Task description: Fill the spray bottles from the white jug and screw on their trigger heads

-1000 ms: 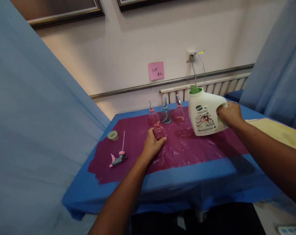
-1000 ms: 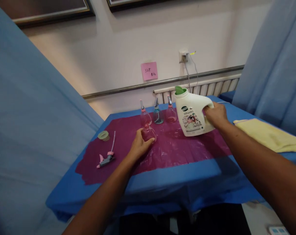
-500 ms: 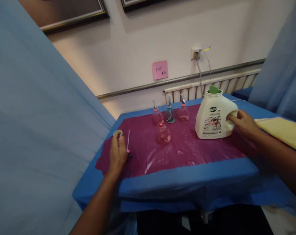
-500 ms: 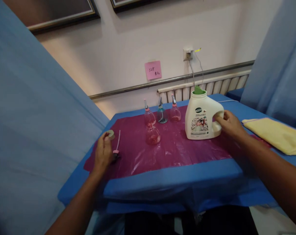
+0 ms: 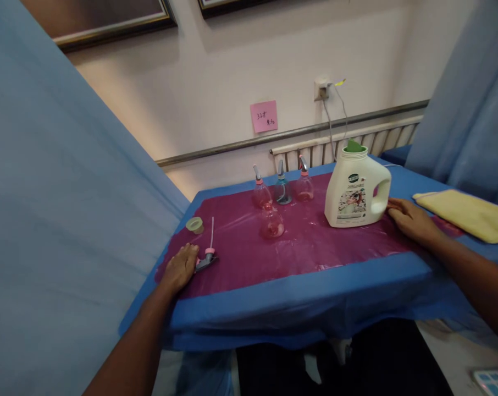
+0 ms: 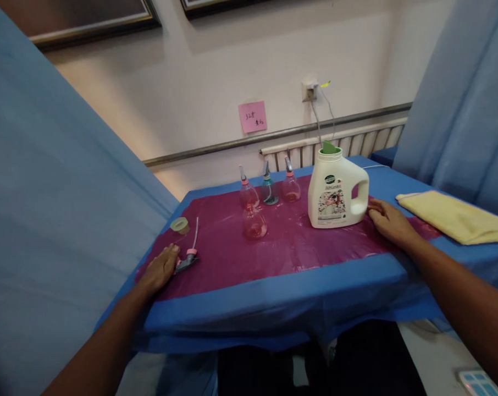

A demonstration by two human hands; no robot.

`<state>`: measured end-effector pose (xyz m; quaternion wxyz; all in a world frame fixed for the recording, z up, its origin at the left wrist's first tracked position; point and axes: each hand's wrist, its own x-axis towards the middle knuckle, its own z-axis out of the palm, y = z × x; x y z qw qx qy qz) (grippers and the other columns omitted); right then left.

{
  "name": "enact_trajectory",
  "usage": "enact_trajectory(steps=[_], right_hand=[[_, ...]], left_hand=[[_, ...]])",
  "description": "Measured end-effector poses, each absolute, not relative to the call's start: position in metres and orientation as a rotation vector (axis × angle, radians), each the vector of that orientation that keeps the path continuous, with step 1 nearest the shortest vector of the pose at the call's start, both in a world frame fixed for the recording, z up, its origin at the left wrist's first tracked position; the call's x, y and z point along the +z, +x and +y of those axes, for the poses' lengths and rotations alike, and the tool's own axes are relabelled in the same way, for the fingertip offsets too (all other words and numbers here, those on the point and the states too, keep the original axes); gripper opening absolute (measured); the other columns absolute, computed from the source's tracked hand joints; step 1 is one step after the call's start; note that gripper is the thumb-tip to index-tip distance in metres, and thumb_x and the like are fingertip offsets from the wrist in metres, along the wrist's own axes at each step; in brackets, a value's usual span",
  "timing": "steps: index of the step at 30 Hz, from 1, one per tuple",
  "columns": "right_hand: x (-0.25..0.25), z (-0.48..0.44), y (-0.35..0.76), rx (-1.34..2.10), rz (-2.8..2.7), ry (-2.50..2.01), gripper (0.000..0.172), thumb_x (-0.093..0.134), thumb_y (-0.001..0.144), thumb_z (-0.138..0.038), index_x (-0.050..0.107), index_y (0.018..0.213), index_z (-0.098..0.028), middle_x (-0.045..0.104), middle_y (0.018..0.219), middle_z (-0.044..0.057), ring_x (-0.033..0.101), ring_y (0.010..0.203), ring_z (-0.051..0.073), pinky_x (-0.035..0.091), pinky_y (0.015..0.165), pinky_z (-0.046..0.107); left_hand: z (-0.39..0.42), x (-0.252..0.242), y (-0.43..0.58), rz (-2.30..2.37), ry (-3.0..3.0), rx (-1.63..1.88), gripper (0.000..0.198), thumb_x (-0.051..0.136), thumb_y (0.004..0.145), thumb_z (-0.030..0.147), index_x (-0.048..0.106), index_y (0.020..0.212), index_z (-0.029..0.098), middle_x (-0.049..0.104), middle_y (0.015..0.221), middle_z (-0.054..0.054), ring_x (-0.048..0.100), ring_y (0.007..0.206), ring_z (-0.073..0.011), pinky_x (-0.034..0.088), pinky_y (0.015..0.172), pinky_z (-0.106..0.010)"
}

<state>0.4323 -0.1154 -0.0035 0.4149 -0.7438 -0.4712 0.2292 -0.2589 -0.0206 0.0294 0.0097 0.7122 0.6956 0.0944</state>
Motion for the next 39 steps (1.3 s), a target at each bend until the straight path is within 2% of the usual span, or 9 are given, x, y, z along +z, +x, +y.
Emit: enact_trajectory(steps=[6, 10, 13, 17, 19, 23, 30, 35, 39], right_hand=[[0.000, -0.143, 0.427, 0.413, -1.178, -1.983, 0.034, 0.065, 0.080, -0.050, 0.070, 0.113, -0.040, 0.076, 0.136, 0.018, 0.068, 0.140, 0.045, 0.052, 0.111, 0.060], [0.005, -0.170, 0.413, 0.165, -1.200, -2.035, 0.029, 0.059, 0.093, -0.056, 0.070, 0.118, -0.047, 0.076, 0.140, 0.016, 0.071, 0.137, 0.044, 0.051, 0.114, 0.059], [0.013, -0.176, 0.387, 0.027, -1.316, -1.923, 0.027, 0.055, 0.102, -0.054, 0.070, 0.120, -0.042, 0.078, 0.138, 0.017, 0.074, 0.133, 0.040, 0.053, 0.116, 0.055], [0.021, -0.155, 0.336, -0.070, -1.503, -1.631, 0.025, 0.063, 0.102, -0.047, 0.076, 0.117, -0.031, 0.084, 0.122, 0.016, 0.081, 0.115, 0.036, 0.062, 0.102, 0.051], [0.023, -0.139, 0.309, -0.074, -1.588, -1.482, 0.027, 0.066, 0.102, -0.047, 0.078, 0.116, -0.027, 0.085, 0.115, 0.013, 0.082, 0.107, 0.033, 0.064, 0.096, 0.048], [0.028, -0.101, 0.259, -0.027, -1.759, -1.259, 0.027, 0.065, 0.107, -0.043, 0.077, 0.121, -0.024, 0.084, 0.111, 0.010, 0.080, 0.100, 0.029, 0.064, 0.094, 0.046], [0.037, -0.029, 0.203, 0.044, -1.785, -1.034, 0.032, 0.067, 0.107, -0.043, 0.072, 0.132, -0.023, 0.080, 0.125, 0.014, 0.077, 0.112, 0.031, 0.062, 0.102, 0.052], [0.010, -0.010, 0.190, 0.104, -1.691, -1.024, 0.035, 0.065, 0.108, -0.046, 0.071, 0.134, -0.024, 0.079, 0.129, 0.015, 0.075, 0.119, 0.032, 0.061, 0.107, 0.054], [-0.016, -0.008, 0.200, 0.207, -1.629, -1.067, 0.036, 0.065, 0.107, -0.049, 0.071, 0.133, -0.024, 0.080, 0.127, 0.014, 0.077, 0.111, 0.031, 0.063, 0.103, 0.053]], left_hand=[[-0.031, 0.026, -0.266, 2.169, 2.202, 0.416, 0.069, 0.022, 0.108, 0.052, 0.073, 0.136, 0.016, 0.067, 0.162, -0.022, 0.053, 0.163, -0.0381, 0.040, 0.134, -0.058], [-0.047, 0.036, -0.251, 2.080, 2.352, 0.653, 0.070, 0.029, 0.109, 0.058, 0.069, 0.144, 0.013, 0.068, 0.160, -0.023, 0.059, 0.156, -0.0384, 0.040, 0.134, -0.055], [-0.057, 0.045, -0.226, 1.939, 2.480, 0.685, 0.065, 0.041, 0.108, 0.062, 0.068, 0.146, 0.016, 0.073, 0.153, -0.019, 0.065, 0.146, -0.0390, 0.047, 0.128, -0.054], [-0.065, 0.050, -0.198, 1.840, 2.631, 0.619, 0.056, 0.049, 0.108, 0.053, 0.069, 0.146, 0.016, 0.073, 0.152, -0.019, 0.066, 0.143, -0.0398, 0.050, 0.123, -0.054], [-0.068, 0.048, -0.193, 1.885, 2.647, 0.603, 0.054, 0.051, 0.107, 0.049, 0.067, 0.148, 0.016, 0.071, 0.153, -0.020, 0.065, 0.143, -0.0398, 0.050, 0.122, -0.055], [-0.077, 0.038, -0.197, 2.023, 2.594, 0.505, 0.057, 0.060, 0.105, 0.047, 0.063, 0.153, 0.017, 0.069, 0.154, -0.020, 0.065, 0.142, -0.0408, 0.051, 0.120, -0.057], [-0.091, 0.032, -0.201, 2.101, 2.560, 0.360, 0.046, 0.060, 0.108, 0.040, 0.070, 0.149, 0.019, 0.070, 0.154, -0.021, 0.065, 0.143, -0.0400, 0.050, 0.119, -0.057], [-0.089, 0.034, -0.201, 2.135, 2.505, 0.262, 0.045, 0.058, 0.108, 0.034, 0.071, 0.150, 0.021, 0.079, 0.141, -0.017, 0.072, 0.132, -0.0386, 0.051, 0.115, -0.056], [-0.081, 0.034, -0.198, 2.139, 2.531, 0.270, 0.043, 0.057, 0.107, 0.030, 0.072, 0.146, 0.019, 0.083, 0.133, -0.016, 0.074, 0.125, -0.0385, 0.050, 0.113, -0.056]])
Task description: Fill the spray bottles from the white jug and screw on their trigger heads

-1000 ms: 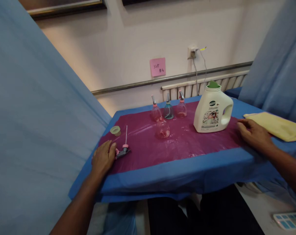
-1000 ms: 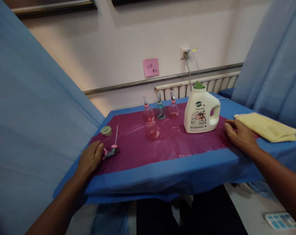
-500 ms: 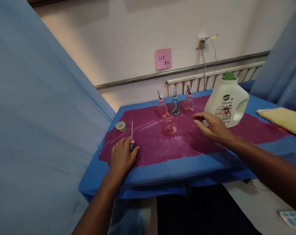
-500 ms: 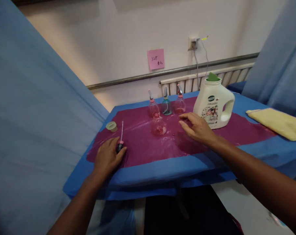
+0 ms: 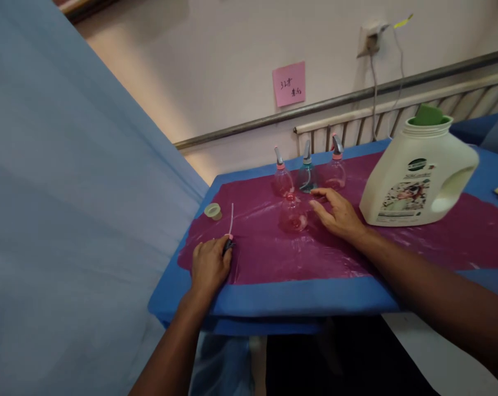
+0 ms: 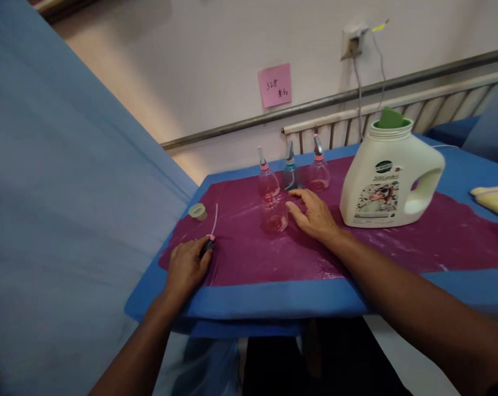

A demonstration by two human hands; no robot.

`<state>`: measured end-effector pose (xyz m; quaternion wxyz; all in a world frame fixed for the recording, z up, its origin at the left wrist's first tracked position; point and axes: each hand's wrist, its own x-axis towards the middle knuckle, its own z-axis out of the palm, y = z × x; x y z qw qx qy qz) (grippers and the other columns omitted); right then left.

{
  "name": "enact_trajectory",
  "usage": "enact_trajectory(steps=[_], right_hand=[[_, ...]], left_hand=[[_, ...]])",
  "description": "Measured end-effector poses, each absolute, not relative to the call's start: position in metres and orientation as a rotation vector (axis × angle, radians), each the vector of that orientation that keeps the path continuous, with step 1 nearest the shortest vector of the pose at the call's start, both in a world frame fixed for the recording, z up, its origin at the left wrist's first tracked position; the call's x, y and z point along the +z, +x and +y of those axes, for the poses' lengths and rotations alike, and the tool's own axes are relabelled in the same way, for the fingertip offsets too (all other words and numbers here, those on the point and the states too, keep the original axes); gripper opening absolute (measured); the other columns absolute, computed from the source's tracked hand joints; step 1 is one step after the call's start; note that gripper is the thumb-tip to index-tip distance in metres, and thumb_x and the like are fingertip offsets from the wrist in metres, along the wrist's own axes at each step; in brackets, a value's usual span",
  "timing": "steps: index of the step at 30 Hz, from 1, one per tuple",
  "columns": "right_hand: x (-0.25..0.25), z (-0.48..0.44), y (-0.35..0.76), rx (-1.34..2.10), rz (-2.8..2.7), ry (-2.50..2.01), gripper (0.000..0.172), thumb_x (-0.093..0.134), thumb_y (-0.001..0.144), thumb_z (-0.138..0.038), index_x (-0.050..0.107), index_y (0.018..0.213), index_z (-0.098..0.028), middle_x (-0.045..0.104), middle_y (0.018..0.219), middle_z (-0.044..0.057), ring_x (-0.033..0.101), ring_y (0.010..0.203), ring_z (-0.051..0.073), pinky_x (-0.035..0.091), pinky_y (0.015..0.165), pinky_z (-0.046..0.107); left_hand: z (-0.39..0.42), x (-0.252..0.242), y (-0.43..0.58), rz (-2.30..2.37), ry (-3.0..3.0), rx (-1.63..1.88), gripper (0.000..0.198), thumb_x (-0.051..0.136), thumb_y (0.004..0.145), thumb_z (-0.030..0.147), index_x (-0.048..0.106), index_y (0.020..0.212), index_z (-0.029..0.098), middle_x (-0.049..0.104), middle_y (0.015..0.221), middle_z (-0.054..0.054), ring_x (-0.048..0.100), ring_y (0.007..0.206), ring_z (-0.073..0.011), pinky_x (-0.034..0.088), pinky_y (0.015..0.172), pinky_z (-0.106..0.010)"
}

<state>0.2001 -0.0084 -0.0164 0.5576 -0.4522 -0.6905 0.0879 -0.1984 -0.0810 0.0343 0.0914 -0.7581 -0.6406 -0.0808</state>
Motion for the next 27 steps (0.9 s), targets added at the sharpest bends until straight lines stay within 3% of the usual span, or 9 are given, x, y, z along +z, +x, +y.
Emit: enact_trajectory(steps=[7, 11, 14, 19, 23, 25, 27], right_hand=[[-0.015, -0.003, 0.212, 0.204, -1.650, -1.026, 0.033, 0.065, 0.109, -0.046, 0.071, 0.133, -0.023, 0.080, 0.127, 0.015, 0.077, 0.113, 0.032, 0.062, 0.104, 0.053], [-0.012, -0.007, 0.206, 0.199, -1.722, -0.999, 0.033, 0.065, 0.110, -0.044, 0.070, 0.136, -0.024, 0.079, 0.130, 0.014, 0.076, 0.120, 0.032, 0.062, 0.106, 0.052], [-0.012, -0.009, 0.203, 0.210, -1.743, -1.005, 0.034, 0.066, 0.109, -0.043, 0.070, 0.138, -0.025, 0.079, 0.132, 0.014, 0.075, 0.121, 0.033, 0.062, 0.106, 0.054], [-0.012, -0.008, 0.202, 0.228, -1.730, -1.007, 0.034, 0.065, 0.110, -0.043, 0.070, 0.137, -0.024, 0.079, 0.132, 0.015, 0.075, 0.122, 0.032, 0.062, 0.107, 0.054], [-0.012, -0.008, 0.202, 0.274, -1.717, -1.000, 0.034, 0.064, 0.110, -0.045, 0.069, 0.136, -0.024, 0.079, 0.132, 0.014, 0.076, 0.120, 0.032, 0.063, 0.106, 0.053], [-0.013, -0.009, 0.202, 0.306, -1.714, -1.005, 0.035, 0.063, 0.111, -0.046, 0.069, 0.138, -0.024, 0.079, 0.133, 0.014, 0.077, 0.119, 0.031, 0.063, 0.107, 0.053], [-0.013, -0.009, 0.202, 0.336, -1.710, -1.022, 0.036, 0.061, 0.111, -0.047, 0.068, 0.139, -0.025, 0.079, 0.134, 0.014, 0.077, 0.119, 0.031, 0.063, 0.108, 0.054]], left_hand=[[-0.056, 0.034, -0.142, -1.723, -2.303, -0.541, 0.028, 0.058, 0.107, 0.034, 0.075, 0.126, 0.021, 0.082, 0.122, -0.014, 0.074, 0.120, -0.0350, 0.052, 0.111, -0.051], [-0.049, 0.028, -0.113, -1.751, -2.407, -0.410, 0.024, 0.060, 0.105, 0.027, 0.075, 0.123, 0.022, 0.082, 0.118, -0.013, 0.074, 0.119, -0.0362, 0.048, 0.119, -0.059], [-0.049, 0.030, -0.106, -1.750, -2.412, -0.432, 0.028, 0.062, 0.104, 0.028, 0.074, 0.128, 0.021, 0.080, 0.132, -0.017, 0.071, 0.129, -0.0391, 0.047, 0.120, -0.064], [-0.046, 0.038, -0.088, -1.750, -2.455, -0.785, 0.043, 0.067, 0.103, 0.038, 0.068, 0.144, 0.023, 0.073, 0.149, -0.017, 0.067, 0.141, -0.0375, 0.052, 0.121, -0.058], [-0.032, 0.028, -0.054, -1.972, -2.544, -1.093, 0.076, 0.076, 0.101, 0.047, 0.049, 0.168, 0.024, 0.062, 0.165, -0.020, 0.063, 0.150, -0.0366, 0.052, 0.124, -0.058], [-0.023, 0.021, -0.034, -2.040, -2.621, -1.219, 0.086, 0.082, 0.098, 0.048, 0.043, 0.171, 0.026, 0.059, 0.167, -0.020, 0.062, 0.152, -0.0362, 0.051, 0.125, -0.058], [-0.014, 0.018, -0.015, -2.008, -2.725, -1.308, 0.083, 0.085, 0.096, 0.045, 0.048, 0.168, 0.026, 0.062, 0.164, -0.019, 0.063, 0.150, -0.0355, 0.051, 0.126, -0.058]])
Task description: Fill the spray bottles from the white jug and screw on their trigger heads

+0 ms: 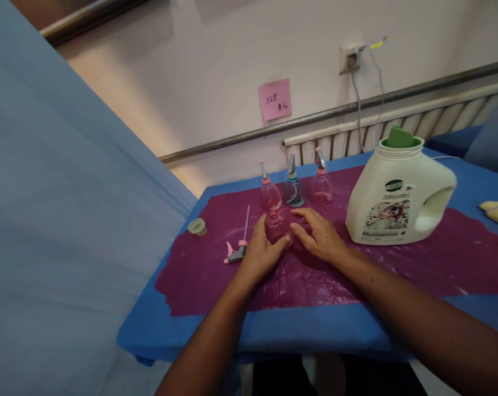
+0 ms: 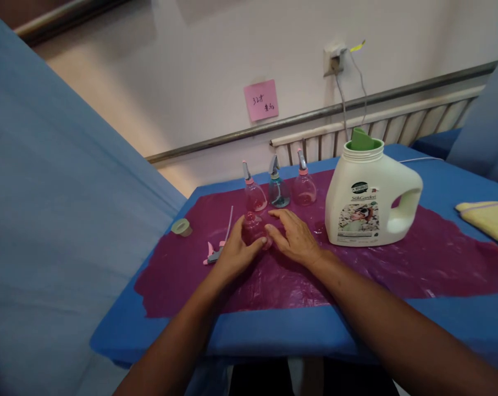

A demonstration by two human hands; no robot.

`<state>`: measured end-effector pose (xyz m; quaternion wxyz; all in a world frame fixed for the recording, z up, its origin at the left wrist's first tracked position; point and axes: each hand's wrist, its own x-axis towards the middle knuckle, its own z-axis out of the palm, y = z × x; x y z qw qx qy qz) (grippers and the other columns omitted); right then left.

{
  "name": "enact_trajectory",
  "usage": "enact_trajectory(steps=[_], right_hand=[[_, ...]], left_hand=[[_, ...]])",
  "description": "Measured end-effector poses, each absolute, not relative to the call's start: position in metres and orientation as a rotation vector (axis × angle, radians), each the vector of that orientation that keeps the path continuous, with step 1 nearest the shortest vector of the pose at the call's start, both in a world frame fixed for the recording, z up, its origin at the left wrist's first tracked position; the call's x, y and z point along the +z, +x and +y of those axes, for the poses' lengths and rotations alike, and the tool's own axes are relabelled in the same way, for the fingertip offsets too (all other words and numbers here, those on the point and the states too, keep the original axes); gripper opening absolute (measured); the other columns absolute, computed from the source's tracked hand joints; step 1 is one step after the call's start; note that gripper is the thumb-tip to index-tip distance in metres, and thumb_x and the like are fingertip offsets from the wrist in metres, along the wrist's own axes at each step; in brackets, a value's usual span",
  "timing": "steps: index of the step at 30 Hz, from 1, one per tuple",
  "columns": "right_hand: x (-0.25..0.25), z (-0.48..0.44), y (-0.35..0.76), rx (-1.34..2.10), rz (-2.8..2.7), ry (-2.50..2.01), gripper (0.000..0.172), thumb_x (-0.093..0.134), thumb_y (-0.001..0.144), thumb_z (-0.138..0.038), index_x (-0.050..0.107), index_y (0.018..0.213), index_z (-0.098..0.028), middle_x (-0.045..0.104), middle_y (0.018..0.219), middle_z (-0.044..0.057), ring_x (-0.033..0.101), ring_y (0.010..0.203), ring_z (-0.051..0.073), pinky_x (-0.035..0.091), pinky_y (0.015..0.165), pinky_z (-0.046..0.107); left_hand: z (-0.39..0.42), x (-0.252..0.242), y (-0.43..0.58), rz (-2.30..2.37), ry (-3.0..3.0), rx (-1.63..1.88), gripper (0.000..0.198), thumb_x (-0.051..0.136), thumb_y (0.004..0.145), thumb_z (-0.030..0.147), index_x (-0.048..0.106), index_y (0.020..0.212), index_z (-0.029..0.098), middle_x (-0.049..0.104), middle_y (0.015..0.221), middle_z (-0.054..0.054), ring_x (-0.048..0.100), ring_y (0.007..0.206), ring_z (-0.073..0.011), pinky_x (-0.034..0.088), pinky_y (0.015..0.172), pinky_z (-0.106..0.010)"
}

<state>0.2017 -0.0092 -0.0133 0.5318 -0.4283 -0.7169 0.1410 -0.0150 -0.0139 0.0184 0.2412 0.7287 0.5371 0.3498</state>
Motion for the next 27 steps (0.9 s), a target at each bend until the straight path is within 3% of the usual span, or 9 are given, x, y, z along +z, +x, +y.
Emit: enact_trajectory(steps=[6, 11, 14, 16, 18, 24, 27], right_hand=[[-0.008, -0.009, 0.206, 0.341, -1.640, -1.015, 0.038, 0.057, 0.113, -0.051, 0.067, 0.141, -0.026, 0.077, 0.139, 0.014, 0.075, 0.126, 0.032, 0.061, 0.112, 0.053], [-0.012, -0.008, 0.206, 0.402, -1.674, -1.048, 0.041, 0.056, 0.113, -0.053, 0.065, 0.143, -0.026, 0.078, 0.137, 0.014, 0.075, 0.125, 0.031, 0.060, 0.112, 0.052], [-0.018, -0.008, 0.202, 0.439, -1.743, -1.085, 0.046, 0.062, 0.110, -0.053, 0.063, 0.147, -0.025, 0.077, 0.142, 0.015, 0.075, 0.129, 0.032, 0.060, 0.113, 0.054], [-0.019, -0.008, 0.200, 0.443, -1.755, -1.109, 0.050, 0.066, 0.108, -0.053, 0.062, 0.149, -0.024, 0.076, 0.145, 0.015, 0.074, 0.131, 0.033, 0.060, 0.113, 0.055], [-0.018, -0.008, 0.199, 0.452, -1.753, -1.132, 0.050, 0.067, 0.107, -0.052, 0.062, 0.149, -0.025, 0.077, 0.144, 0.015, 0.075, 0.129, 0.033, 0.061, 0.112, 0.055], [-0.015, -0.009, 0.197, 0.458, -1.775, -1.152, 0.050, 0.068, 0.106, -0.050, 0.062, 0.150, -0.027, 0.076, 0.145, 0.015, 0.075, 0.132, 0.035, 0.061, 0.112, 0.059], [-0.020, -0.008, 0.196, 0.482, -1.790, -1.152, 0.062, 0.075, 0.102, -0.051, 0.058, 0.156, -0.027, 0.073, 0.151, 0.017, 0.073, 0.137, 0.037, 0.060, 0.114, 0.063]], left_hand=[[-0.006, 0.030, 0.022, 1.405, 2.018, 1.024, 0.076, 0.088, 0.093, 0.040, 0.056, 0.159, 0.024, 0.066, 0.158, -0.018, 0.064, 0.147, -0.0366, 0.050, 0.125, -0.057], [-0.014, 0.030, 0.019, 1.380, 2.138, 0.877, 0.068, 0.084, 0.093, 0.033, 0.059, 0.155, 0.024, 0.069, 0.152, -0.017, 0.067, 0.141, -0.0361, 0.054, 0.119, -0.054], [-0.016, 0.034, -0.003, 1.343, 2.219, 0.717, 0.082, 0.084, 0.095, 0.039, 0.048, 0.167, 0.025, 0.063, 0.162, -0.019, 0.061, 0.150, -0.0390, 0.050, 0.125, -0.058], [-0.016, 0.042, -0.025, 1.300, 2.324, 0.557, 0.094, 0.086, 0.094, 0.045, 0.040, 0.174, 0.026, 0.050, 0.176, -0.020, 0.050, 0.162, -0.0413, 0.043, 0.133, -0.061], [-0.017, 0.052, -0.049, 1.390, 2.433, 0.421, 0.089, 0.083, 0.095, 0.045, 0.044, 0.173, 0.027, 0.046, 0.180, -0.018, 0.044, 0.167, -0.0430, 0.038, 0.135, -0.065], [-0.025, 0.062, -0.103, 1.796, 2.570, 0.125, 0.062, 0.077, 0.093, 0.027, 0.067, 0.153, 0.028, 0.067, 0.161, -0.019, 0.059, 0.154, -0.0457, 0.032, 0.132, -0.077], [-0.026, 0.053, -0.110, 1.819, 2.530, 0.032, 0.052, 0.069, 0.096, 0.023, 0.070, 0.148, 0.029, 0.077, 0.147, -0.018, 0.069, 0.141, -0.0434, 0.032, 0.130, -0.079]])
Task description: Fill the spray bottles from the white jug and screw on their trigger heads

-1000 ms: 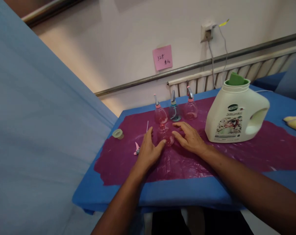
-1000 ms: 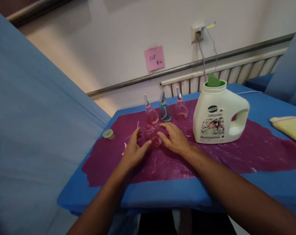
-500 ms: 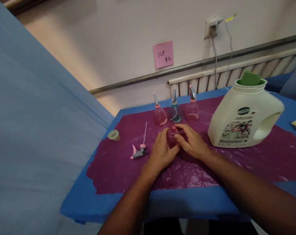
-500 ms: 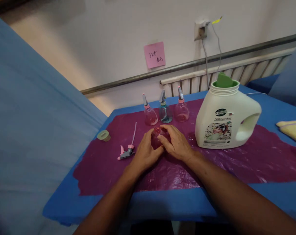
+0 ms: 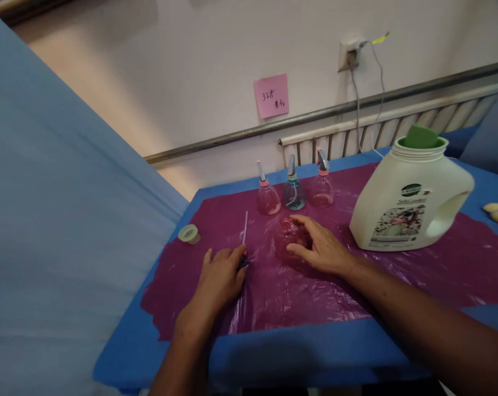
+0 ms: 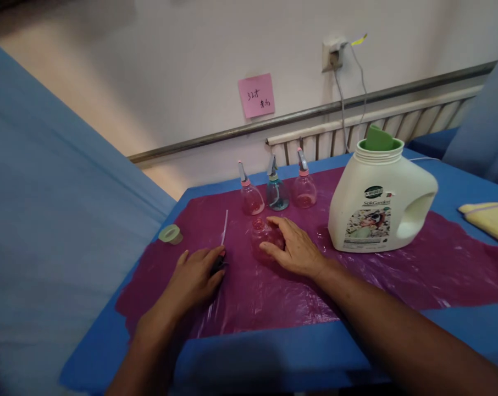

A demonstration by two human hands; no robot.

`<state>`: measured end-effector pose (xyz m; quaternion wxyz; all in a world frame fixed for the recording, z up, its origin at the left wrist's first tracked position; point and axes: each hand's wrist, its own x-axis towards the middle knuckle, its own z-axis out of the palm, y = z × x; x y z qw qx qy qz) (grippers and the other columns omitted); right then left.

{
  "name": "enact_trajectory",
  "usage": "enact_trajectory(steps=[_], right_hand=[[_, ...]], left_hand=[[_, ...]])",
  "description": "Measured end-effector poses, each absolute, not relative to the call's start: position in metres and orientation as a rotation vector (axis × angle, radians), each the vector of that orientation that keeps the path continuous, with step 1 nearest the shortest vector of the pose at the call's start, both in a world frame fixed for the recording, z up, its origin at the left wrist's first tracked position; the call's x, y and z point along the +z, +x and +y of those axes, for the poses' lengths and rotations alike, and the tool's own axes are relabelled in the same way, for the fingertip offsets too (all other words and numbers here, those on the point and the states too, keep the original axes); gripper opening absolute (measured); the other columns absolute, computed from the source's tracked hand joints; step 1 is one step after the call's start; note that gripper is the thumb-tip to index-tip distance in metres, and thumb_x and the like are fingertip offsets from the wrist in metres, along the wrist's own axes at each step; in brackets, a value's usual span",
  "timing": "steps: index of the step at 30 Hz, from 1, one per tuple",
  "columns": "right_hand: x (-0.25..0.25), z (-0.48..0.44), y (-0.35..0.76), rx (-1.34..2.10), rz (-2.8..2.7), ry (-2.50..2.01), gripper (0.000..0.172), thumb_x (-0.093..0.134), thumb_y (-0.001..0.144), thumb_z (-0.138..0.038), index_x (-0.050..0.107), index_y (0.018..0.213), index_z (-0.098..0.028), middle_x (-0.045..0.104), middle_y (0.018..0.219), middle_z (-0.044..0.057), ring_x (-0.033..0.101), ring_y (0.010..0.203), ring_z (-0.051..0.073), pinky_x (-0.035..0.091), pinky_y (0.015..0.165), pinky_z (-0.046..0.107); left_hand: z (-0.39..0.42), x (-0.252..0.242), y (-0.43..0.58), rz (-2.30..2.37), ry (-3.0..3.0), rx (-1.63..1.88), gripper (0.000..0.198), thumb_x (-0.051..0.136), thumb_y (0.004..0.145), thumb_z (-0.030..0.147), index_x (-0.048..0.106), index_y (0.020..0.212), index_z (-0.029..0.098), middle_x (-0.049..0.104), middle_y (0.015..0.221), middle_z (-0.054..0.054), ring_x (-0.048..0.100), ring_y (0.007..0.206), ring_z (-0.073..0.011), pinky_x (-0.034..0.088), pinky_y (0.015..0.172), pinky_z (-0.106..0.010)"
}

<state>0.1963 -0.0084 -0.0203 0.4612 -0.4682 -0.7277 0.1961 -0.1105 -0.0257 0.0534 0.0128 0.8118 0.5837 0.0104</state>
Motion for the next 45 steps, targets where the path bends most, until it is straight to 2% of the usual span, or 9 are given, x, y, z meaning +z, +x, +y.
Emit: enact_trajectory(steps=[3, 5, 10, 12, 16, 20, 29, 37, 45], right_hand=[[-0.026, -0.007, 0.194, 0.492, -1.809, -1.164, 0.088, 0.088, 0.090, -0.050, 0.050, 0.166, -0.029, 0.066, 0.162, 0.019, 0.068, 0.147, 0.040, 0.058, 0.118, 0.066], [-0.028, -0.006, 0.193, 0.495, -1.830, -1.165, 0.095, 0.092, 0.086, -0.048, 0.047, 0.169, -0.031, 0.064, 0.164, 0.018, 0.067, 0.147, 0.041, 0.058, 0.118, 0.066], [-0.027, -0.005, 0.194, 0.407, -1.846, -1.101, 0.085, 0.086, 0.092, -0.041, 0.049, 0.167, -0.030, 0.066, 0.160, 0.017, 0.068, 0.145, 0.039, 0.057, 0.121, 0.065], [-0.026, -0.003, 0.196, 0.311, -1.824, -1.065, 0.082, 0.083, 0.093, -0.038, 0.049, 0.167, -0.030, 0.065, 0.160, 0.018, 0.066, 0.147, 0.040, 0.055, 0.122, 0.067], [-0.027, 0.000, 0.199, 0.206, -1.792, -1.048, 0.083, 0.081, 0.094, -0.030, 0.047, 0.169, -0.033, 0.064, 0.159, 0.017, 0.064, 0.147, 0.040, 0.054, 0.123, 0.070], [-0.026, 0.001, 0.199, 0.169, -1.771, -1.036, 0.083, 0.079, 0.095, -0.026, 0.044, 0.170, -0.036, 0.062, 0.160, 0.016, 0.061, 0.149, 0.040, 0.054, 0.124, 0.071], [-0.022, 0.000, 0.201, 0.149, -1.784, -0.980, 0.084, 0.079, 0.097, -0.023, 0.042, 0.171, -0.038, 0.060, 0.162, 0.016, 0.060, 0.151, 0.039, 0.054, 0.125, 0.069], [-0.012, -0.010, 0.198, 0.117, -1.900, -0.845, 0.087, 0.076, 0.096, -0.019, 0.041, 0.174, -0.039, 0.059, 0.165, 0.013, 0.059, 0.152, 0.036, 0.053, 0.126, 0.065], [-0.014, -0.012, 0.196, 0.190, -1.885, -0.923, 0.086, 0.079, 0.091, -0.027, 0.045, 0.170, -0.026, 0.068, 0.153, 0.018, 0.067, 0.140, 0.038, 0.057, 0.117, 0.063]], left_hand=[[-0.025, 0.048, -0.111, 1.825, 2.528, 0.097, 0.047, 0.063, 0.098, 0.022, 0.072, 0.144, 0.029, 0.081, 0.138, -0.016, 0.073, 0.134, -0.0403, 0.032, 0.131, -0.076], [-0.029, 0.053, -0.109, 1.827, 2.537, 0.203, 0.047, 0.061, 0.098, 0.026, 0.072, 0.143, 0.026, 0.082, 0.131, -0.015, 0.074, 0.129, -0.0393, 0.036, 0.130, -0.073], [-0.068, 0.094, -0.099, 1.710, 2.511, 0.805, 0.053, 0.049, 0.104, 0.030, 0.066, 0.154, 0.025, 0.079, 0.127, -0.012, 0.075, 0.118, -0.0327, 0.061, 0.109, -0.051], [-0.089, 0.114, -0.093, 1.672, 2.442, 1.027, 0.048, 0.047, 0.110, 0.033, 0.067, 0.153, 0.030, 0.079, 0.132, -0.009, 0.076, 0.120, -0.0294, 0.063, 0.104, -0.045], [-0.120, 0.135, -0.083, 1.702, 2.373, 1.255, 0.038, 0.056, 0.111, 0.039, 0.072, 0.145, 0.033, 0.081, 0.122, -0.005, 0.079, 0.107, -0.0261, 0.066, 0.091, -0.038], [-0.127, 0.138, -0.080, 1.687, 2.334, 1.239, 0.033, 0.062, 0.109, 0.044, 0.078, 0.136, 0.034, 0.084, 0.107, -0.003, 0.081, 0.088, -0.0243, 0.069, 0.081, -0.037], [-0.118, 0.140, -0.066, 1.675, 2.083, 1.224, 0.037, 0.065, 0.108, 0.056, 0.081, 0.123, 0.027, 0.085, 0.103, -0.004, 0.080, 0.079, -0.0210, 0.068, 0.068, -0.030], [-0.084, 0.131, -0.045, 1.676, 2.071, 1.063, 0.035, 0.067, 0.109, 0.055, 0.081, 0.122, 0.026, 0.085, 0.104, -0.002, 0.079, 0.091, -0.0200, 0.059, 0.077, -0.028], [-0.047, 0.130, -0.016, 1.600, 2.250, 0.869, 0.027, 0.066, 0.110, 0.048, 0.081, 0.112, 0.026, 0.083, 0.100, -0.001, 0.074, 0.087, -0.0197, 0.048, 0.077, -0.032]])
